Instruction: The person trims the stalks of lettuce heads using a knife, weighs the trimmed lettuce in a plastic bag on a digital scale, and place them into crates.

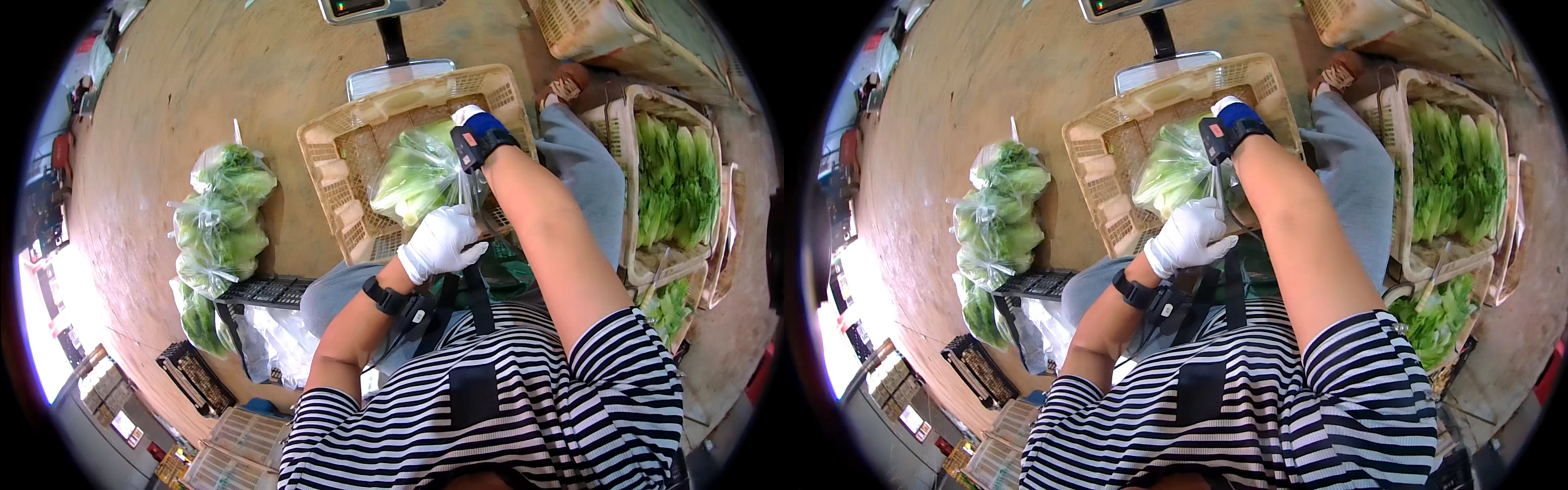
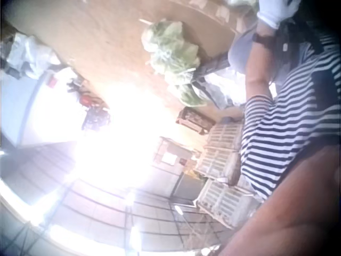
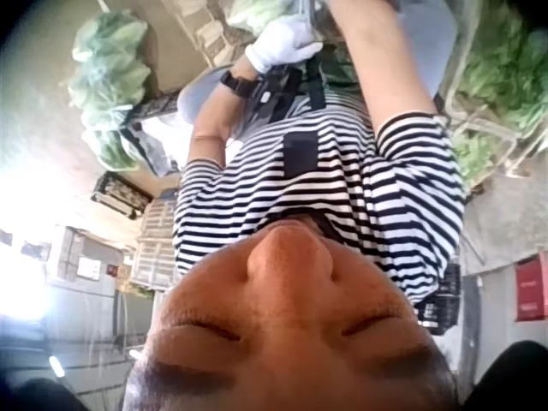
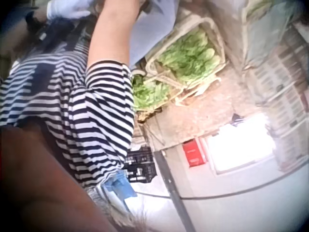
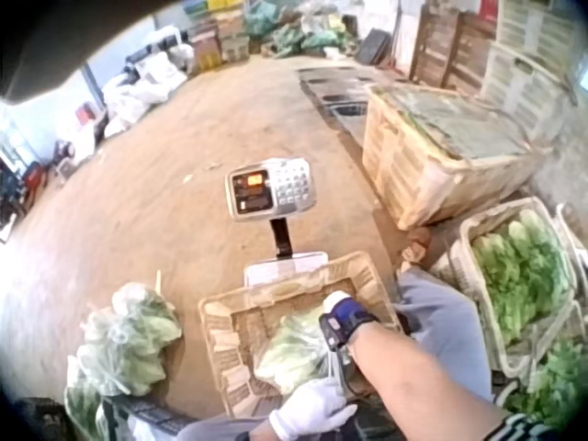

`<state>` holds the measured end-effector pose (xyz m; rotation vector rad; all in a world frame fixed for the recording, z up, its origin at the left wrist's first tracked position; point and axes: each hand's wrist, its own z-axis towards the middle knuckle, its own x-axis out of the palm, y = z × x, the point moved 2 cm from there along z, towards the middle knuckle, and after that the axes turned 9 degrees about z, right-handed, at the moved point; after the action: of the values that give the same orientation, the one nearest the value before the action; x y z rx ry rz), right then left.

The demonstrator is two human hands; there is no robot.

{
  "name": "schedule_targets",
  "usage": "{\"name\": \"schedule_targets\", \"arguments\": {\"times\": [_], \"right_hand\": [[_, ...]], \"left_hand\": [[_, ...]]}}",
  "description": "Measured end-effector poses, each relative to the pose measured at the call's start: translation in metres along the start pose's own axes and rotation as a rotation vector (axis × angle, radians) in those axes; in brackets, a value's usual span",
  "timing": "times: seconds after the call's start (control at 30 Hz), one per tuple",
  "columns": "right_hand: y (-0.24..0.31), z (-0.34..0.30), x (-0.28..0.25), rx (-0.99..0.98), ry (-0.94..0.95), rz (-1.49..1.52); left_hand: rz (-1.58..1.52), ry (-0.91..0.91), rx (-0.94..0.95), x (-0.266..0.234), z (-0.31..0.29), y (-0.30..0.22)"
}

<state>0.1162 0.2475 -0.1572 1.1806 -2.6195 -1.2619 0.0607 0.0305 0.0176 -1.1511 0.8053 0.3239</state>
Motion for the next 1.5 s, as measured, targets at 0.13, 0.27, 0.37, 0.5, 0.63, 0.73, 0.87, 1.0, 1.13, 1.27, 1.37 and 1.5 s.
{"name": "schedule_targets", "arguments": {"times": [0.13,0.27,0.37,0.5,0.63,0.73,0.87,1.0,1.13,1.27,1.37,1.5], "right_hand": [[0.013,-0.024,-0.004,0.095,0.192,0.950],[0.054,-0.133,0.003,-0.357,0.352,0.453],[0.083,-0.220,0.016,-0.700,0.302,-0.218],[0.128,-0.284,0.014,-0.812,0.142,0.068],[0.170,-0.316,-0.006,-0.906,-0.025,0.069],[0.161,-0.301,-0.032,-0.922,-0.015,-0.037],[0.149,-0.304,-0.034,-0.795,0.065,-0.058],[0.118,-0.279,-0.040,-0.815,0.093,-0.205],[0.068,-0.240,-0.032,-0.726,0.190,-0.297],[-0.038,-0.183,-0.008,-0.787,0.220,-0.741],[-0.092,-0.186,0.025,-0.777,0.453,-1.124],[-0.117,-0.185,0.036,-0.473,0.508,-1.169]], "left_hand": [[-0.332,-0.390,-0.224,-0.004,-0.020,0.017],[0.163,-0.612,-0.507,0.010,-0.021,0.056],[0.169,-0.060,-0.660,0.016,-0.013,0.062],[-0.024,-0.589,-0.632,-0.030,-0.032,0.057],[-0.511,-1.246,-0.609,-0.112,-0.107,0.053],[-0.753,-1.641,-0.383,-0.170,-0.192,0.052],[-0.600,-2.002,-0.316,-0.258,-0.297,0.031],[-0.339,-2.136,-0.424,-0.315,-0.407,0.079],[-0.539,-1.941,-0.965,-0.269,-0.479,0.100],[-0.363,-1.755,-1.179,-0.158,-0.459,0.058],[0.369,-1.330,-1.668,-0.030,-0.477,0.019],[0.396,-0.712,-2.176,0.090,-0.455,-0.077]]}}
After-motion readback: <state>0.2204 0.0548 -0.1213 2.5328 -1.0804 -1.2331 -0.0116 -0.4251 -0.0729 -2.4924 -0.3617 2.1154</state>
